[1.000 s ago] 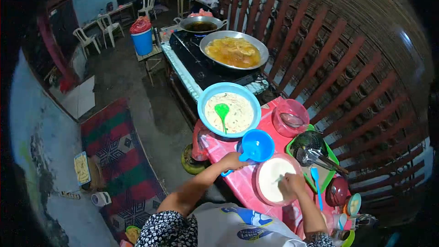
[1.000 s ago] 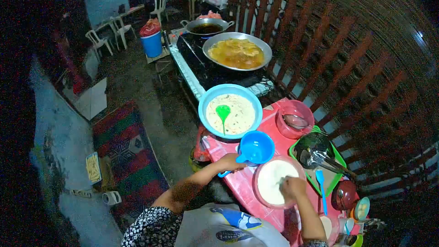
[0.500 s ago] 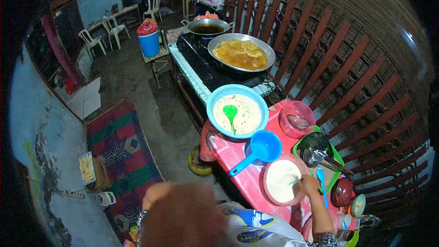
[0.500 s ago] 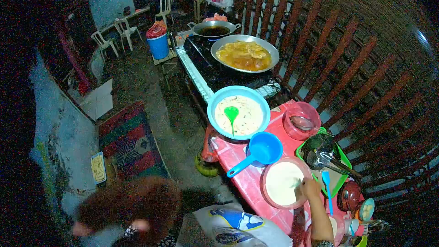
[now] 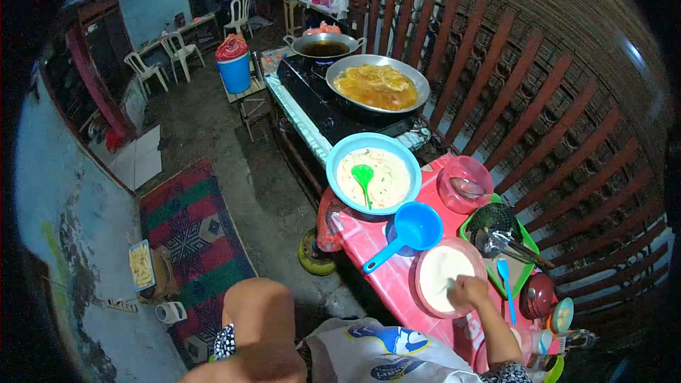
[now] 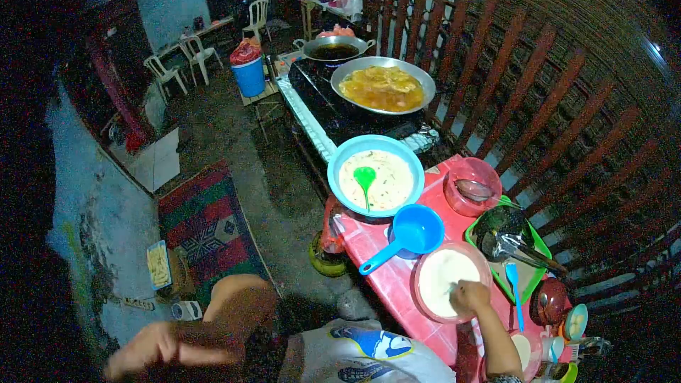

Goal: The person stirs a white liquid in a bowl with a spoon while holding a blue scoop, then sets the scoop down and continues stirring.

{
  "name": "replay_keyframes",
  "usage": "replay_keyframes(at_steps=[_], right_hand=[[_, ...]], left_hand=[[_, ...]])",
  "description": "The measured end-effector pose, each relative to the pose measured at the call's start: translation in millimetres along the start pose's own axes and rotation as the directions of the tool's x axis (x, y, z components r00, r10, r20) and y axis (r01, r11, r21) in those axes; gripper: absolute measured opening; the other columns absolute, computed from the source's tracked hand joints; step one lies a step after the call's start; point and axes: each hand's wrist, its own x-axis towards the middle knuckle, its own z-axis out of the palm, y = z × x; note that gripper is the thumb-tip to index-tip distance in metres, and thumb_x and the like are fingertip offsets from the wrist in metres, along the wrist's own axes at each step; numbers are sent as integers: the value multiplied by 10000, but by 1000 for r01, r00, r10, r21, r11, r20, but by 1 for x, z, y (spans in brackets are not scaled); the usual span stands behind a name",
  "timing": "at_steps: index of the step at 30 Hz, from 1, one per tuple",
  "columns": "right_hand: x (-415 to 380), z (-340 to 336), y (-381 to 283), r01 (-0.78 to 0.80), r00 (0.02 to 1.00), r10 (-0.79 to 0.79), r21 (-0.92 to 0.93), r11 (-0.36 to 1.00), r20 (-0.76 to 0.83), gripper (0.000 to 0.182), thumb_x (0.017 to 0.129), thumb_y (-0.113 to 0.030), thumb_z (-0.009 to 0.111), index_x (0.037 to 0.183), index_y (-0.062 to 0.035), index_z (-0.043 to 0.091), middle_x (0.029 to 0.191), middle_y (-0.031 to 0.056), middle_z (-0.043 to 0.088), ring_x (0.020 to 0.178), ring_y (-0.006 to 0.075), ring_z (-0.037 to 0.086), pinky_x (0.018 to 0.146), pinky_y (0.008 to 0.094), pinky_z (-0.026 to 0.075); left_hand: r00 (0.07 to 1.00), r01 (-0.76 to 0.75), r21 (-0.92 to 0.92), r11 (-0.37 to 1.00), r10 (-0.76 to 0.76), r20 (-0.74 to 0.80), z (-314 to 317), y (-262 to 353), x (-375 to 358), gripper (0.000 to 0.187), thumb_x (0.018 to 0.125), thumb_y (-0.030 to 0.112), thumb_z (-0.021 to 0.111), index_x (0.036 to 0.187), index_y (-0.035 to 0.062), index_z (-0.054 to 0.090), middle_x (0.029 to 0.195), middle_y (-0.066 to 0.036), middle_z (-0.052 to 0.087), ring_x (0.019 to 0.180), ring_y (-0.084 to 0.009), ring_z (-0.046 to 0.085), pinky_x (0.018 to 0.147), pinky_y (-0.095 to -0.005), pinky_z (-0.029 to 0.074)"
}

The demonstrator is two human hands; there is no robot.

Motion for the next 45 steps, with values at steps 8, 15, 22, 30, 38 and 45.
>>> replay_keyframes(at_steps=[8,15,22,30,38,45], right_hand=[[18,-6,3,-173,976,169,-19,985,-140,219,697,-346,540,731,-143,615,699,147,597,657,314,584,570,423,447],[4,-6,32,-147,987,141,-74,986,-77,230,676,-315,540,758,-115,620,689,131,609,651,301,595,556,420,452],[-16,-13,-11,-150,973,147,2,989,175,237,686,-357,493,827,-219,625,765,114,614,708,297,595,602,391,465],[0,10,-5,1,999,-2,-23,1000,-51,214,676,-307,485,751,-144,602,658,152,577,618,310,578,554,452,433],[20,0,10,-150,972,134,-71,986,-192,172,674,-304,528,725,-163,611,695,104,604,635,303,581,555,426,447],[-3,-27,15,-26,998,30,-81,996,46,154,671,-295,533,705,-170,618,685,90,604,651,287,587,559,396,448]], left_hand=[[572,819,-354,451,-690,445,-101,167,-7,478,750,404,592,1083,62,556,1061,-154,561,992,-161,538,1037,-399,154],[-78,830,435,-348,-846,-528,-29,79,-62,254,746,159,537,543,22,471,502,-72,480,474,-196,494,462,-307,413],[-259,800,370,-472,-828,-496,-80,182,-175,275,807,74,451,538,25,418,519,-54,465,463,-115,428,439,-238,336],[-727,113,575,-810,-462,-508,-119,345,-223,233,751,266,590,812,42,613,760,-113,622,716,-192,596,667,-299,456],[-848,-333,557,-761,-16,-530,-141,476,-219,320,755,329,473,821,49,614,824,-178,604,811,-323,579,697,-383,441],[-691,-559,341,-755,197,-696,-164,534,-200,387,754,371,468,815,16,607,818,-176,603,798,-314,579,695,-383,442]])
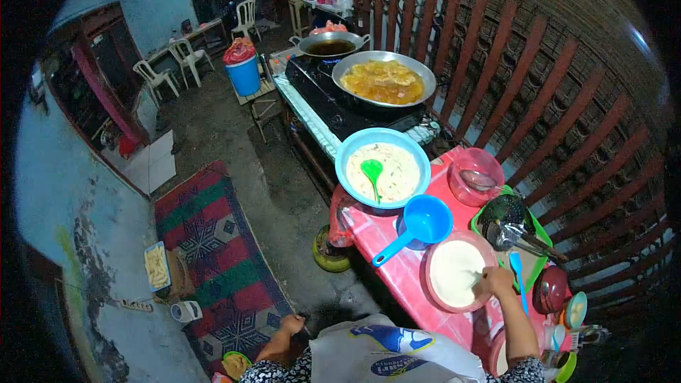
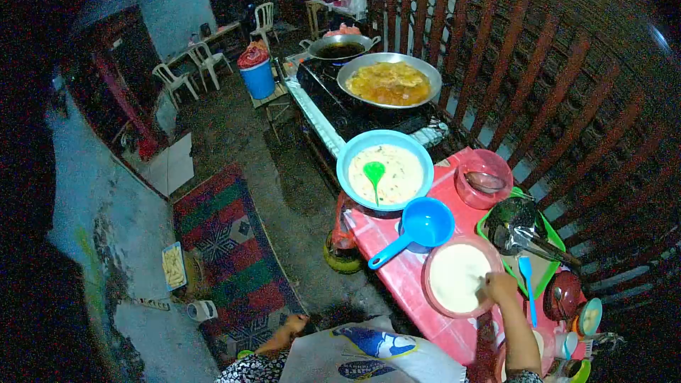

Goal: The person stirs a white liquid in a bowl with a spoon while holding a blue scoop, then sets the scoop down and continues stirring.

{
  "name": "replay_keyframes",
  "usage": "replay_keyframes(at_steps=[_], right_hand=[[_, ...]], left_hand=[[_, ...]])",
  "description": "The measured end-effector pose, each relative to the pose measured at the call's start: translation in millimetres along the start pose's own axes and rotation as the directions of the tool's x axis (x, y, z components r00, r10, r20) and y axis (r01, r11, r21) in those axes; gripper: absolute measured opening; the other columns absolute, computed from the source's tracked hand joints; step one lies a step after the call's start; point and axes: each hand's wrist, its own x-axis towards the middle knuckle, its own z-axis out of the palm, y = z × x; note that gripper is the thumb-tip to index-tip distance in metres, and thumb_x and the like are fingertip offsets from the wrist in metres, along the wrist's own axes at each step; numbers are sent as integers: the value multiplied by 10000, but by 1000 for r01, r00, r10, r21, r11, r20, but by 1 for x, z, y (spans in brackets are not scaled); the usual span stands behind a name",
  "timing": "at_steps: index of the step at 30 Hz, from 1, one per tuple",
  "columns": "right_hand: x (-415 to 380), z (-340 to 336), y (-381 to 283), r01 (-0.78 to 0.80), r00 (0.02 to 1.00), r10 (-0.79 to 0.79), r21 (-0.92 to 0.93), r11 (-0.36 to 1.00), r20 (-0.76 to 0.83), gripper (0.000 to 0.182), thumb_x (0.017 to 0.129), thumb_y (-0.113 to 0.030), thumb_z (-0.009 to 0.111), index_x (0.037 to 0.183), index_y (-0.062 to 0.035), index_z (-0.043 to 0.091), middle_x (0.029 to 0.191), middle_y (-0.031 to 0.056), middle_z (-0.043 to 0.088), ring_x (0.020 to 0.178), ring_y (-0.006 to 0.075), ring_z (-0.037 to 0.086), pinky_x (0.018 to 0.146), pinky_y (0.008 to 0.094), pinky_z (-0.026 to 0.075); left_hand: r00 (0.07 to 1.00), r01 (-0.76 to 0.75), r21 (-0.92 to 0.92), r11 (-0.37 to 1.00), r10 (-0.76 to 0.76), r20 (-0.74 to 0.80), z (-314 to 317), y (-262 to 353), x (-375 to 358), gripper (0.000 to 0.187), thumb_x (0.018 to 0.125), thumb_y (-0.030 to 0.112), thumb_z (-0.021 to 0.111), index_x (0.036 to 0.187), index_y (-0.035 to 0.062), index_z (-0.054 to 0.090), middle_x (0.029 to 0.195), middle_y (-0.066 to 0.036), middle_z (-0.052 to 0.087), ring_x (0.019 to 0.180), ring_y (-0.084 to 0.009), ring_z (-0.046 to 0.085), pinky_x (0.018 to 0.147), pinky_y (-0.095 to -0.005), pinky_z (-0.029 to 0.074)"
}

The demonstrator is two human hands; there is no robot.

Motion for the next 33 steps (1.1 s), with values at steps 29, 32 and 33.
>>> replay_keyframes(at_steps=[29,32,33], right_hand=[[1,2,-10,172,982,-175,45,984,77,185,667,-304,534,773,-187,631,737,127,612,690,293,596,587,404,454],[23,9,4,-95,989,95,0,995,-115,215,682,-304,523,775,-141,628,740,153,608,699,309,595,593,416,453],[26,17,0,-95,989,94,-2,995,-110,215,682,-304,523,775,-141,628,740,153,608,699,309,595,593,416,453]], left_hand=[[996,86,76,993,-85,-24,-2,34,-8,383,804,371,424,982,72,584,969,-180,580,921,-346,542,791,-387,433],[843,-509,455,731,530,92,85,-54,96,394,800,366,429,980,44,569,957,-175,585,905,-341,551,777,-393,438],[925,-377,373,848,368,97,69,-37,78,382,801,360,429,976,52,571,966,-158,586,906,-326,553,769,-393,442]])
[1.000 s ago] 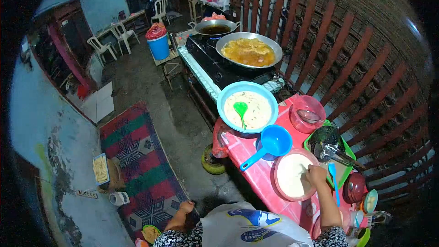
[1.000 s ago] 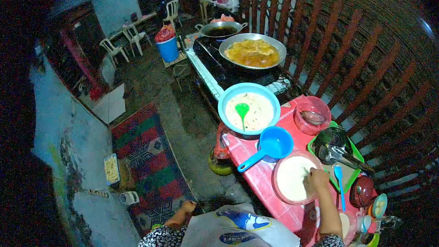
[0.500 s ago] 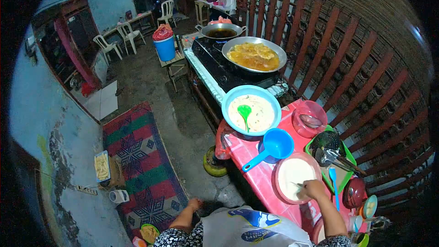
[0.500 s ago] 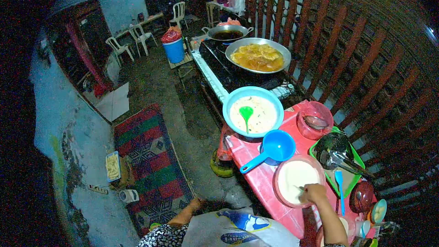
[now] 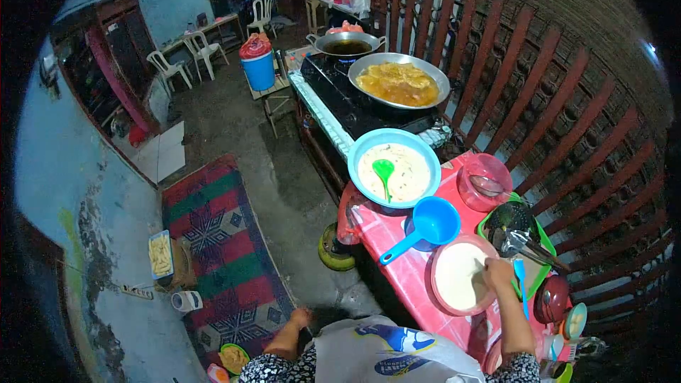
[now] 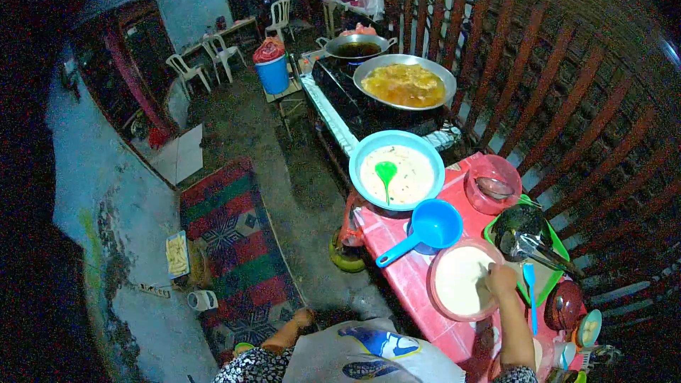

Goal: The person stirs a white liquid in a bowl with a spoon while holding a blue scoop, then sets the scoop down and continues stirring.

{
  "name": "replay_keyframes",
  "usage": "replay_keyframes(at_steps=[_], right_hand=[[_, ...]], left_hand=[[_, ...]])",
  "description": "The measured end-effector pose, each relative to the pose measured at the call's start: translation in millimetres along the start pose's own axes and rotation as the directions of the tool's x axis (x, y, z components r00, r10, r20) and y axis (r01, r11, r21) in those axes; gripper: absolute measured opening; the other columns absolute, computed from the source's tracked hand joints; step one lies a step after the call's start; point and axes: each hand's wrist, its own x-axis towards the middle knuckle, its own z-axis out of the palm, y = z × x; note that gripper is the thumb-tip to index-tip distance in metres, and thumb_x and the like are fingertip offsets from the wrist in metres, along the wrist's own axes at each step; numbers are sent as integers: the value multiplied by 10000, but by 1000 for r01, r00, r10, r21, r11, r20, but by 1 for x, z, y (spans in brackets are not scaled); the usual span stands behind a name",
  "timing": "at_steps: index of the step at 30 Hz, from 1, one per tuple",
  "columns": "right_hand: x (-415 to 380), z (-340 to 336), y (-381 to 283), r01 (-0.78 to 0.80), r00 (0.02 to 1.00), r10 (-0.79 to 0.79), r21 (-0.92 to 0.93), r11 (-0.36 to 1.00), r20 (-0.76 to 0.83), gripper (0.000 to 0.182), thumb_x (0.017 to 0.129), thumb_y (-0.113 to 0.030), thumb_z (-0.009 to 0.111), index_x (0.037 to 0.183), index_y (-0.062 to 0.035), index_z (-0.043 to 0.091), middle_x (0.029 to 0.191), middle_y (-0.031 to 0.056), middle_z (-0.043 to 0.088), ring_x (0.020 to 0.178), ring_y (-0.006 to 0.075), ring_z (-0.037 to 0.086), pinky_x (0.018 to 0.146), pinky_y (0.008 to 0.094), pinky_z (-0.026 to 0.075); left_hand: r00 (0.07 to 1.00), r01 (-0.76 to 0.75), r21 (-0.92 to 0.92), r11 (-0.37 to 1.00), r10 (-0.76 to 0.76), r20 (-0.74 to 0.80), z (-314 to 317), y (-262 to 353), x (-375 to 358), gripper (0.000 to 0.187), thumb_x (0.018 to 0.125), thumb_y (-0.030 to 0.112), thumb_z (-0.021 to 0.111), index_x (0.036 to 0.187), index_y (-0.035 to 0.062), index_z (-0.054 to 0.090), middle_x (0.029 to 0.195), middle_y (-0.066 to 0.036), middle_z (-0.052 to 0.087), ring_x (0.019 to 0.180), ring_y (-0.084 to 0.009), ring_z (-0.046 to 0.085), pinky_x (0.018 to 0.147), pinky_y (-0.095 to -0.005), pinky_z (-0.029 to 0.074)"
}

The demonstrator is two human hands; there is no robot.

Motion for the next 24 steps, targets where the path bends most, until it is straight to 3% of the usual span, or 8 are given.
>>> replay_keyframes(at_steps=[2,7,10,12,16,18,20,24], right_hand=[[5,10,-9,146,988,-146,-6,989,-46,208,680,-318,531,777,-161,628,740,127,614,695,299,595,598,411,455],[-16,-6,6,271,949,-280,76,960,146,164,662,-316,563,748,-193,628,708,69,618,666,278,596,568,392,454],[3,-2,5,14,996,-1,-145,989,92,158,662,-313,563,748,-198,628,700,75,616,672,279,597,566,397,451],[5,3,-10,164,985,-169,-103,981,-38,163,666,-313,555,749,-193,626,706,88,615,672,283,598,566,404,449],[-21,-9,-2,247,948,-241,-5,969,209,209,641,-338,560,763,-182,628,768,114,614,736,281,595,587,415,447],[-8,-9,9,170,978,-161,-57,984,133,199,650,-328,556,756,-173,624,742,117,610,712,285,595,578,419,446],[1,-2,9,88,995,-83,-105,991,55,190,659,-317,552,749,-164,619,715,119,606,689,289,596,568,423,445],[-22,-17,-26,299,949,-301,-39,954,-90,130,692,-222,524,708,-106,578,635,111,589,582,298,579,521,431,426]], left_hand=[[933,352,-162,922,-331,141,-74,51,-41,358,801,348,429,969,68,574,983,-123,590,909,-297,558,751,-392,450],[953,273,-103,956,-255,165,-104,71,-52,349,811,357,411,1021,121,557,1032,-73,576,960,-246,535,783,-374,437],[970,200,-44,979,-192,147,-102,66,-46,351,812,375,406,1044,158,554,1027,-74,571,973,-244,525,803,-370,427],[981,121,49,991,-127,146,-102,64,-42,353,813,387,402,1060,183,553,1024,-74,567,981,-243,518,815,-367,420],[984,122,27,992,-125,127,-98,60,-36,377,803,416,410,1087,205,541,1032,-84,557,983,-252,513,824,-375,417],[974,202,-102,974,-189,125,-97,57,-31,399,793,433,421,1098,201,531,1042,-94,551,977,-263,515,820,-386,420],[962,123,91,988,-142,233,-97,57,-24,417,776,460,441,1066,181,552,995,-130,565,945,-293,531,801,-403,428],[968,-155,135,979,178,-179,-10,6,16,383,776,442,445,988,160,594,882,-159,587,882,-316,554,775,-414,435]])
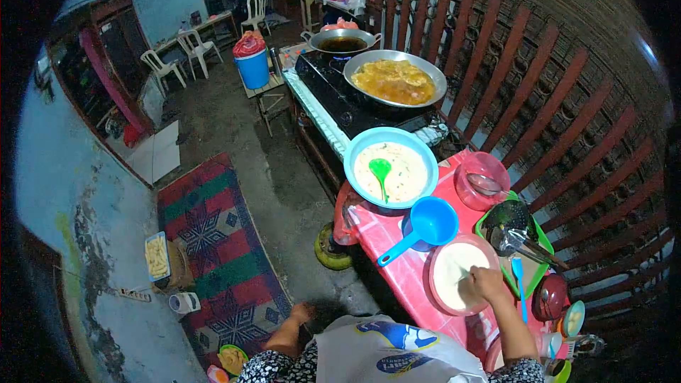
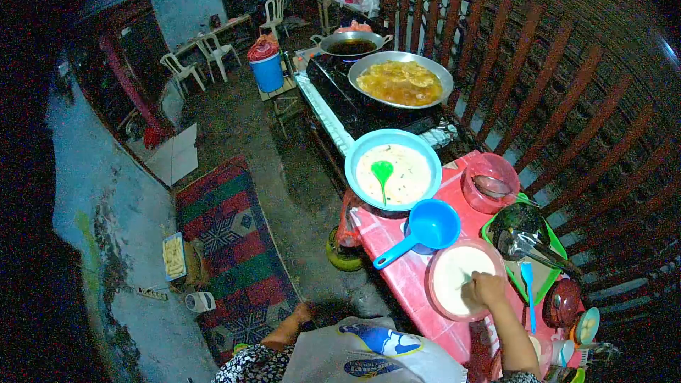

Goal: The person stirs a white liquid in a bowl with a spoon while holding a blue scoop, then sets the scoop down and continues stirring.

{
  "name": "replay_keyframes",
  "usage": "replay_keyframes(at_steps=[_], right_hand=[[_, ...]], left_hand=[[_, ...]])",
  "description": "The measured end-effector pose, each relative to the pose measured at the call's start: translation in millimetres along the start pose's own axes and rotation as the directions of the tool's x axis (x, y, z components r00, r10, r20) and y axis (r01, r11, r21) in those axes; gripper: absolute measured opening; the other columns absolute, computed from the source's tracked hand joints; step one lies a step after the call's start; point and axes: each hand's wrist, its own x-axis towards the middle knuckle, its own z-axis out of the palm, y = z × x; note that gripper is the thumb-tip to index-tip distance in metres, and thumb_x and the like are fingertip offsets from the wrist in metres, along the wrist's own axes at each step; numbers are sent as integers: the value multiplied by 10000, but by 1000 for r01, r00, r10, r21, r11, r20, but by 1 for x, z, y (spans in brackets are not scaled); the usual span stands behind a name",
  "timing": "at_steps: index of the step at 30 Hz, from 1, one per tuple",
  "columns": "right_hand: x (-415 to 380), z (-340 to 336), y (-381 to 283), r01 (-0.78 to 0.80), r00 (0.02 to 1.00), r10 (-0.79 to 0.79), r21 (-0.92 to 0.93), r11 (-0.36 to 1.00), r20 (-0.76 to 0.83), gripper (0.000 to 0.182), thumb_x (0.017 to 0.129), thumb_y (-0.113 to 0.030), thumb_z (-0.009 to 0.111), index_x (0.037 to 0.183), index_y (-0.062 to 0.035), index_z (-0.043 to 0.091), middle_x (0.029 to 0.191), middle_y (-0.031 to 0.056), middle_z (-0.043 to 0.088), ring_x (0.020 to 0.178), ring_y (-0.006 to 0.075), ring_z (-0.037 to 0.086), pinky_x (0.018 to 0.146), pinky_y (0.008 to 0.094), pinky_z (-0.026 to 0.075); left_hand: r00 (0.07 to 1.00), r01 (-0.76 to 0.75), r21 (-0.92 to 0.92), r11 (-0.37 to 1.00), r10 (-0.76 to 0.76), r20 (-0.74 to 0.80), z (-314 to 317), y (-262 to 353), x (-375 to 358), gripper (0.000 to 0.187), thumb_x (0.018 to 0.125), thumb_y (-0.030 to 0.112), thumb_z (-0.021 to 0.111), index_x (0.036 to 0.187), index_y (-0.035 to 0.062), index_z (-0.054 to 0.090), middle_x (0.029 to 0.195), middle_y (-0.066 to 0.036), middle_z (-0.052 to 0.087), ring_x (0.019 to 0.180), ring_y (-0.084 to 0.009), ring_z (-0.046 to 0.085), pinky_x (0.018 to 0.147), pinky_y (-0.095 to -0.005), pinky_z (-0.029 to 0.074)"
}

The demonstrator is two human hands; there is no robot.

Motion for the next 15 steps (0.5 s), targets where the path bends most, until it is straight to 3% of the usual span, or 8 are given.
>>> replay_keyframes(at_steps=[2,6,8,10,12,13,14,15], right_hand=[[-14,-4,5,127,989,-120,-87,988,81,123,701,-195,513,767,-137,600,713,92,598,697,257,585,625,388,419],[-5,-31,9,196,980,-199,-243,950,11,168,704,-154,507,833,-147,615,790,78,590,817,217,560,725,361,377],[15,-28,11,258,960,-279,-284,924,-34,212,716,-134,490,888,-121,613,820,75,584,860,196,539,754,360,355],[30,-4,31,279,942,-322,-320,906,-90,191,718,-157,489,849,-95,615,792,76,585,812,201,551,740,359,359],[29,9,45,141,975,-202,-450,882,-91,181,716,-158,473,802,-126,629,676,65,575,676,193,546,686,336,361],[22,13,48,69,996,-88,-435,898,-23,168,724,-189,490,790,-119,628,716,100,600,700,213,579,675,358,406],[12,21,53,71,996,-89,-436,897,-21,168,724,-189,490,790,-119,628,716,100,600,700,213,579,675,358,406],[-2,30,59,-141,985,166,-321,937,50,173,736,-198,488,786,-106,626,751,119,608,729,240,591,671,378,429]], left_hand=[[943,323,-264,909,-285,173,-16,8,-6,358,779,407,442,996,165,592,901,-151,584,898,-306,548,785,-407,435],[952,299,-410,861,-300,64,-31,13,-18,345,771,369,447,991,149,595,942,-135,582,909,-296,546,785,-404,437],[940,273,-139,952,-234,247,-97,50,-30,362,768,352,447,1006,118,586,1012,-140,564,938,-289,536,784,-403,437],[976,178,-210,961,-145,161,-75,37,-29,364,770,343,441,1011,108,580,1016,-142,562,942,-288,534,781,-406,437],[997,66,-275,959,-55,47,-50,23,-25,357,776,327,431,1018,106,571,1020,-141,559,941,-284,535,776,-405,438],[997,73,-251,965,-63,48,-35,18,-20,347,779,321,429,1021,115,570,1020,-138,557,937,-281,537,772,-402,440],[996,83,-238,968,-73,50,-24,13,-15,338,783,314,426,1023,124,568,1020,-136,556,932,-278,539,769,-399,442],[996,86,-220,972,-77,48,-15,9,-13,329,786,308,424,1026,133,566,1020,-133,555,928,-275,542,766,-397,445]])
